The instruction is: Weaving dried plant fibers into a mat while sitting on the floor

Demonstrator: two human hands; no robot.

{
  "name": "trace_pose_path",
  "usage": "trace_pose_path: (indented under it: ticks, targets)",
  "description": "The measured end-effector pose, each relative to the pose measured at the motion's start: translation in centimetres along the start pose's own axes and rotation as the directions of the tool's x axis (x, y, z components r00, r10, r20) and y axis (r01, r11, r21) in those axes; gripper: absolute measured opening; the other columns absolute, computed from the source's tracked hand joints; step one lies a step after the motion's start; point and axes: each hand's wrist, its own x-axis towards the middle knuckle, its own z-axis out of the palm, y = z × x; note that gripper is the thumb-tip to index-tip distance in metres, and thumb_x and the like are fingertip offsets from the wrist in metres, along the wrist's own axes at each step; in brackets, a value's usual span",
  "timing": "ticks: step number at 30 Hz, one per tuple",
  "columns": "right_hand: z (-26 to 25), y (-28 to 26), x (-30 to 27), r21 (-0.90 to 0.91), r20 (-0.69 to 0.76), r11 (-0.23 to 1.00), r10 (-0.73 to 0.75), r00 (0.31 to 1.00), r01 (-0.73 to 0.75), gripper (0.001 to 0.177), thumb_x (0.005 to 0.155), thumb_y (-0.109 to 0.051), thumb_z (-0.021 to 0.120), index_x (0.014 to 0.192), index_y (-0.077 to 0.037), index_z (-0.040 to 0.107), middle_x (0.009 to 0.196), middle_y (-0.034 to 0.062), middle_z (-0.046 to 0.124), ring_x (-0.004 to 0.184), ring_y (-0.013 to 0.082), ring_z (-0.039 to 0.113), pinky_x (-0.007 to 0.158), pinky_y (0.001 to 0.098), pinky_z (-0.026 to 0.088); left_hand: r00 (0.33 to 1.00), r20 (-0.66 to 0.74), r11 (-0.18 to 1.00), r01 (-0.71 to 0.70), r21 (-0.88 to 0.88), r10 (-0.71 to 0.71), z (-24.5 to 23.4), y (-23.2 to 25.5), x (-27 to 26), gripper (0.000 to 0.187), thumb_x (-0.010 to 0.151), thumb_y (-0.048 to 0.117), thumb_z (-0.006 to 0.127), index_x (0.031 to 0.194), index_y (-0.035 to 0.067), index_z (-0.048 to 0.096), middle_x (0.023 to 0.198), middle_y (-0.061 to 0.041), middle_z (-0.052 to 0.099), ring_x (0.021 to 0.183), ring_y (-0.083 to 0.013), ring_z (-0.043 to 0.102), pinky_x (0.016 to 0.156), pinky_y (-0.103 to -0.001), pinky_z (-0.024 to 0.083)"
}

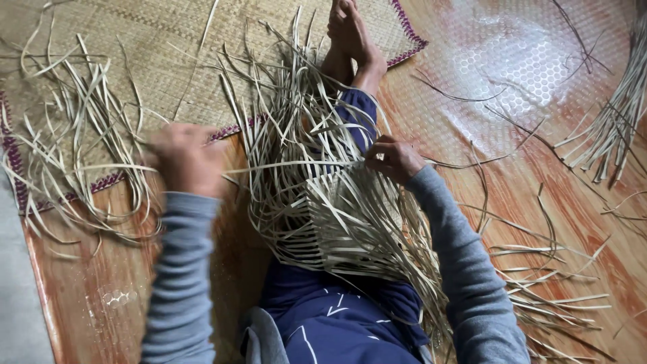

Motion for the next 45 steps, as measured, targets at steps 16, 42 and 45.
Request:
trace_pose_path:
  ticks: [16,42,45]
  targets:
    - [-1.3,-5.8,-1.5,-0.079,0.233,0.990,0.133,0.963,-0.117,0.021,0.090,-0.037,0.077,0.100,-0.019,0.074,0.083,0.0116,0.072,0.077,0.0318,0.072,0.070,0.0436,0.055,0.910,0.386,0.975,-0.071,-0.213,0.151,6.9,18.2,-7.0,0.027,0.095,0.048,0.060,0.094,0.022,0.064,0.103,0.000,0.057,0.105,-0.0257,0.052,0.086,-0.049,0.041]
    - [-1.0,-9.7,-2.3,-0.323,0.178,0.945,0.019,0.984,0.041,0.013,0.086,-0.038,0.075,0.091,-0.026,0.072,0.082,0.0039,0.070,0.078,0.0377,0.070,0.066,0.0505,0.056,0.593,0.802,0.767,0.481,-0.424,0.072,1.4,18.4,-4.9,0.027,0.078,0.057,0.065,0.093,0.036,0.074,0.095,0.011,0.078,0.109,-0.0189,0.070,0.102,-0.038,0.038]
    - [-0.7,-9.6,-2.5,-0.333,0.167,0.943,0.042,0.985,0.016,0.013,0.086,-0.039,0.075,0.092,-0.028,0.072,0.083,0.0026,0.070,0.079,0.0362,0.070,0.067,0.0497,0.056,0.597,0.798,0.730,0.510,-0.455,0.080,-0.8,18.5,-4.3,0.027,0.077,0.055,0.068,0.094,0.035,0.076,0.094,0.009,0.079,0.108,-0.0209,0.071,0.100,-0.038,0.040]
